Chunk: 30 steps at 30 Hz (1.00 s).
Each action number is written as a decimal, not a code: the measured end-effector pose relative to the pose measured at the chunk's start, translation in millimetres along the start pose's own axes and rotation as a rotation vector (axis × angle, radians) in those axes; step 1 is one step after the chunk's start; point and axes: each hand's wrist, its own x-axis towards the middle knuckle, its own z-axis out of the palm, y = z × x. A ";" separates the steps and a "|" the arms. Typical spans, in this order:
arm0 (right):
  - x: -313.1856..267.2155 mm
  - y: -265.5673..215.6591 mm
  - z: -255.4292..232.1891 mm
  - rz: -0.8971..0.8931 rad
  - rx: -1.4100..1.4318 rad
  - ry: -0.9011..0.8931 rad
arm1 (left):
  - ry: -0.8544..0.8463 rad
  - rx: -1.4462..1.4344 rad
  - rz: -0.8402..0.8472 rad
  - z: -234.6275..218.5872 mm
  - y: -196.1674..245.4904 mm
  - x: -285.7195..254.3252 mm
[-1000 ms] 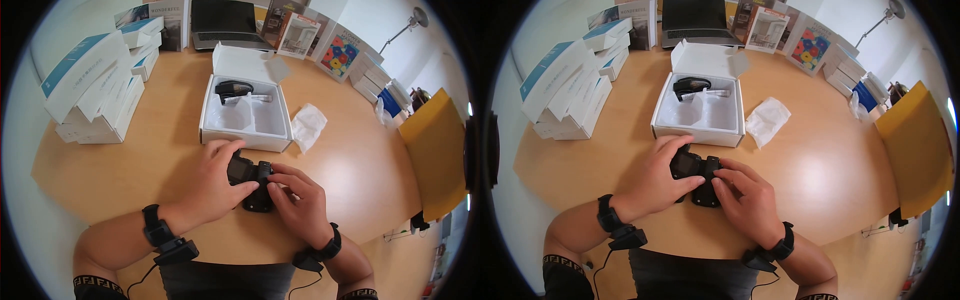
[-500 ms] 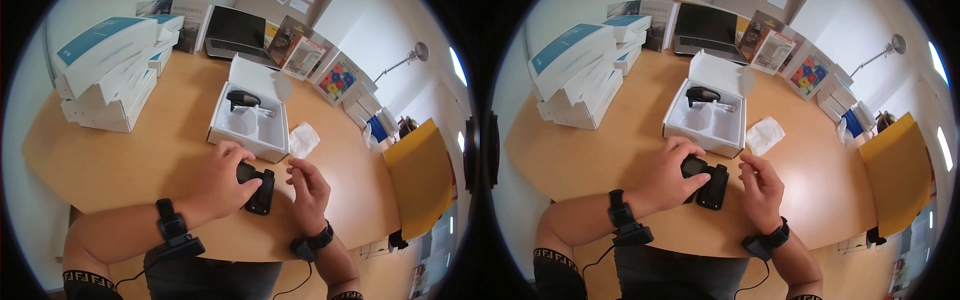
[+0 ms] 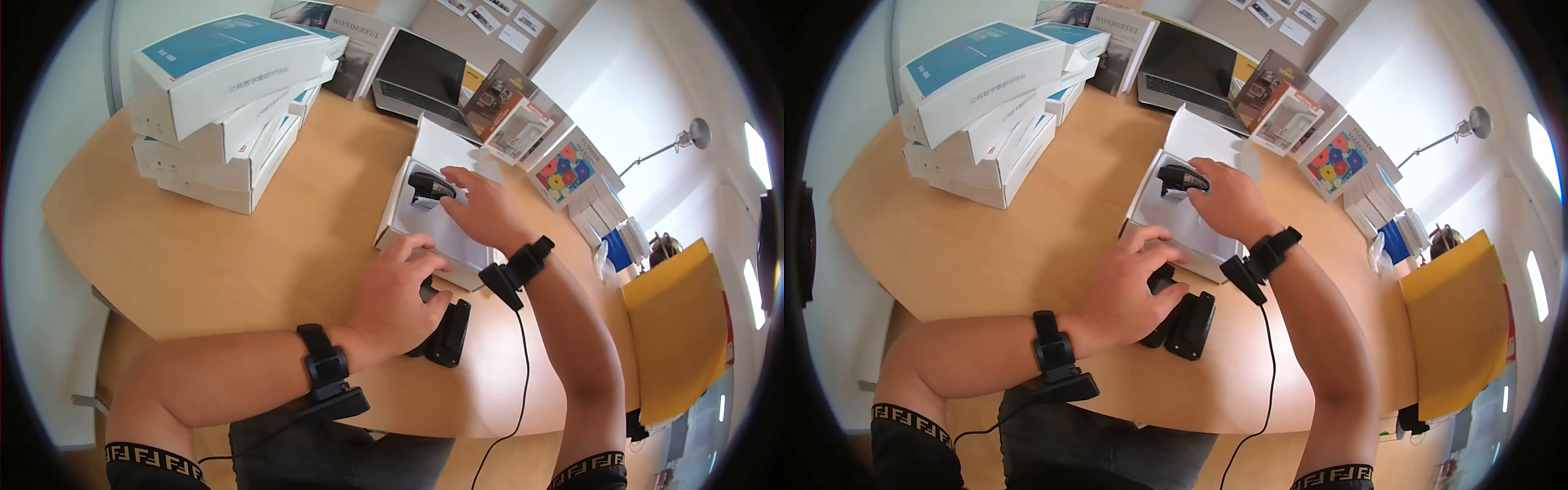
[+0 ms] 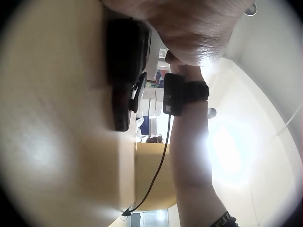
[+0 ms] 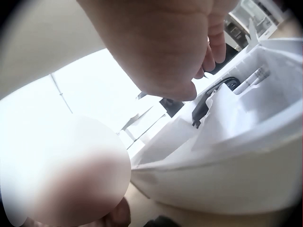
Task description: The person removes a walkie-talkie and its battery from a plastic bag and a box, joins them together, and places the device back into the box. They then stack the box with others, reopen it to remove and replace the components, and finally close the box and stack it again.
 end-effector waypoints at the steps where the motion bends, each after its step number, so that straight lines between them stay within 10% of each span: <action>1: 7.7 2.1 1.9 0.022 -0.029 -0.054 | -0.006 0.002 -0.013 -0.1 -0.5 0.7; 30: 49.2 -18.4 13.9 0.025 -0.215 -0.390 | -0.036 -0.001 -0.058 7.5 -0.1 -0.6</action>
